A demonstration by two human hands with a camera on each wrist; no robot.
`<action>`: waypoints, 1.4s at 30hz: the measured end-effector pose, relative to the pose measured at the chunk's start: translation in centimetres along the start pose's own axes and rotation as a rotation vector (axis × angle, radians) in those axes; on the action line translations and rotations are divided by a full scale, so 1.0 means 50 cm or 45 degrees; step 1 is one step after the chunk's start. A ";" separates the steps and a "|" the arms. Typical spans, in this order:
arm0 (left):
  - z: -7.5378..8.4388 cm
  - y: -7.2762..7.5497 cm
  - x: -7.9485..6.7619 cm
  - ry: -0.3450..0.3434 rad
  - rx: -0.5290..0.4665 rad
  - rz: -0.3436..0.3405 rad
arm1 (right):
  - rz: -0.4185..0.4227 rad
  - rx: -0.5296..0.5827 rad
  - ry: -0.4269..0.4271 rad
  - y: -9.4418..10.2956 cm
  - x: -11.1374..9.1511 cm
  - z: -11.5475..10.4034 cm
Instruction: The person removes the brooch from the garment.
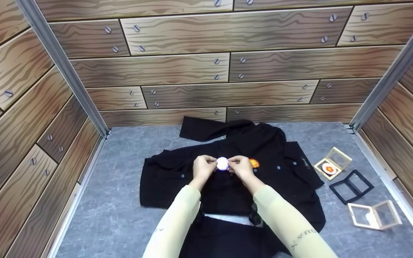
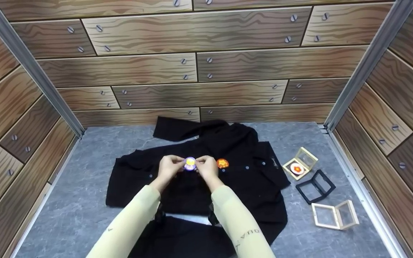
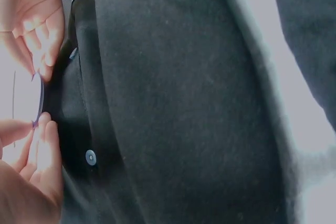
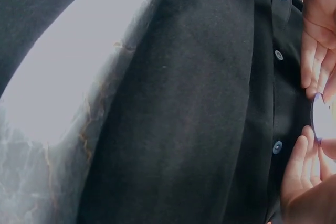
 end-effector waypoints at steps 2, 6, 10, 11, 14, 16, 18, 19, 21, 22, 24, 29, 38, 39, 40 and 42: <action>0.004 0.002 0.000 -0.018 0.023 -0.002 | 0.002 0.012 0.005 0.002 0.000 -0.002; 0.009 0.002 -0.001 -0.057 0.074 -0.006 | 0.011 0.028 0.003 0.004 0.000 -0.001; 0.007 0.001 -0.002 -0.082 0.108 -0.011 | 0.032 0.029 -0.004 0.006 0.002 0.002; 0.007 0.001 -0.002 -0.091 0.110 -0.012 | 0.036 0.032 -0.003 0.006 0.003 0.002; 0.008 0.003 -0.002 -0.113 0.119 0.003 | 0.042 0.011 0.011 0.006 0.005 0.000; 0.009 0.004 -0.003 -0.117 0.126 0.013 | 0.042 -0.014 0.026 0.004 0.006 -0.002; 0.009 0.005 -0.004 -0.119 0.137 0.021 | 0.046 -0.050 0.042 0.004 0.006 -0.006; 0.010 0.005 -0.004 -0.127 0.141 0.026 | 0.045 -0.068 0.051 0.003 0.006 -0.008; 0.008 0.004 -0.004 -0.128 0.142 0.025 | 0.046 -0.095 0.067 0.003 0.005 -0.010; 0.007 0.004 -0.004 -0.131 0.141 0.025 | 0.045 -0.107 0.077 0.003 0.005 -0.010; 0.006 0.004 -0.004 -0.139 0.139 0.022 | 0.039 -0.122 0.099 0.003 0.004 -0.011; 0.003 0.005 -0.006 -0.163 0.164 0.021 | 0.002 -0.148 0.186 0.002 -0.001 -0.011; 0.008 0.005 -0.006 -0.212 0.198 0.039 | -0.021 -0.170 0.252 0.003 0.000 -0.016; 0.009 0.004 -0.006 -0.220 0.200 0.039 | -0.021 -0.177 0.258 0.003 0.001 -0.016; 0.009 0.003 -0.005 -0.234 0.206 0.039 | -0.021 -0.186 0.265 0.003 0.002 -0.017; 0.011 0.002 -0.003 -0.257 0.214 0.034 | -0.020 -0.209 0.272 0.003 0.003 -0.018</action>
Point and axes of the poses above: each hand's wrist, its own x-axis towards the middle knuckle, its own y-axis out of the back of the hand, z = x × y, the point moved 5 cm from there along x, towards the middle knuckle, and after that the axes turned 4 degrees about z, right-handed, at the moved point
